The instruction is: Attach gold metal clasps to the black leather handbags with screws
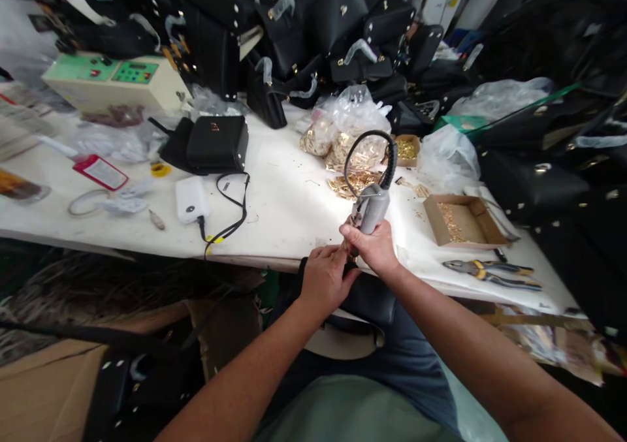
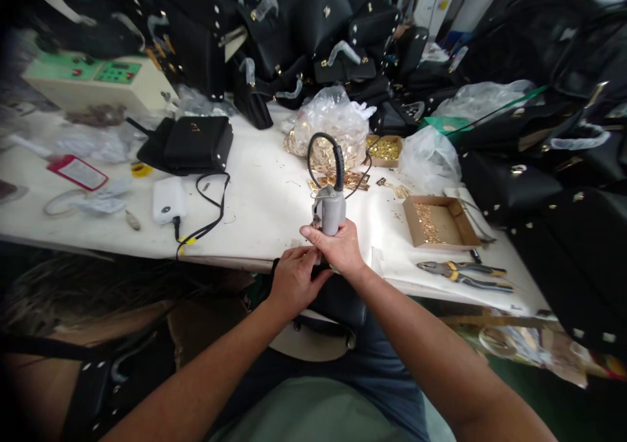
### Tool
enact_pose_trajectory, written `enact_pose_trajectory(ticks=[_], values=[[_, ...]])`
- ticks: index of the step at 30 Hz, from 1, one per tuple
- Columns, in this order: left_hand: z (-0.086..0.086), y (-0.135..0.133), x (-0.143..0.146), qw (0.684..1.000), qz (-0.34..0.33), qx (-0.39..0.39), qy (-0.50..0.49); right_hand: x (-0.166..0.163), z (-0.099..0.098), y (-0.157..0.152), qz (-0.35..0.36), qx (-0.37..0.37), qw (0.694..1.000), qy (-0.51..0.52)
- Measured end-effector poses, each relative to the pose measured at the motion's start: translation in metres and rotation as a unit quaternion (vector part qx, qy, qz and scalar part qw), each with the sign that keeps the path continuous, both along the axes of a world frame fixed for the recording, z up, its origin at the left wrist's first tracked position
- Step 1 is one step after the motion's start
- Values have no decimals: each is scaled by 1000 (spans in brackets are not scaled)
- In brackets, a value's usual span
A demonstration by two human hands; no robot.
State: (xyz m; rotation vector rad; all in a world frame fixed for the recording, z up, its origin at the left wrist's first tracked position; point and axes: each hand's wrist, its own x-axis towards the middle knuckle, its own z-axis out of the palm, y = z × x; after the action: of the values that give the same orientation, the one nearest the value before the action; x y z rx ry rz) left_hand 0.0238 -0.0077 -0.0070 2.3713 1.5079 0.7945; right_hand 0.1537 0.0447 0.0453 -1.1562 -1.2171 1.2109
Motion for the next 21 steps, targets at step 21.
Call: enact_pose_trajectory(ticks=[21], values=[[19,-12,0,992,34,60,107,54,4,19,8,102,836,-539]])
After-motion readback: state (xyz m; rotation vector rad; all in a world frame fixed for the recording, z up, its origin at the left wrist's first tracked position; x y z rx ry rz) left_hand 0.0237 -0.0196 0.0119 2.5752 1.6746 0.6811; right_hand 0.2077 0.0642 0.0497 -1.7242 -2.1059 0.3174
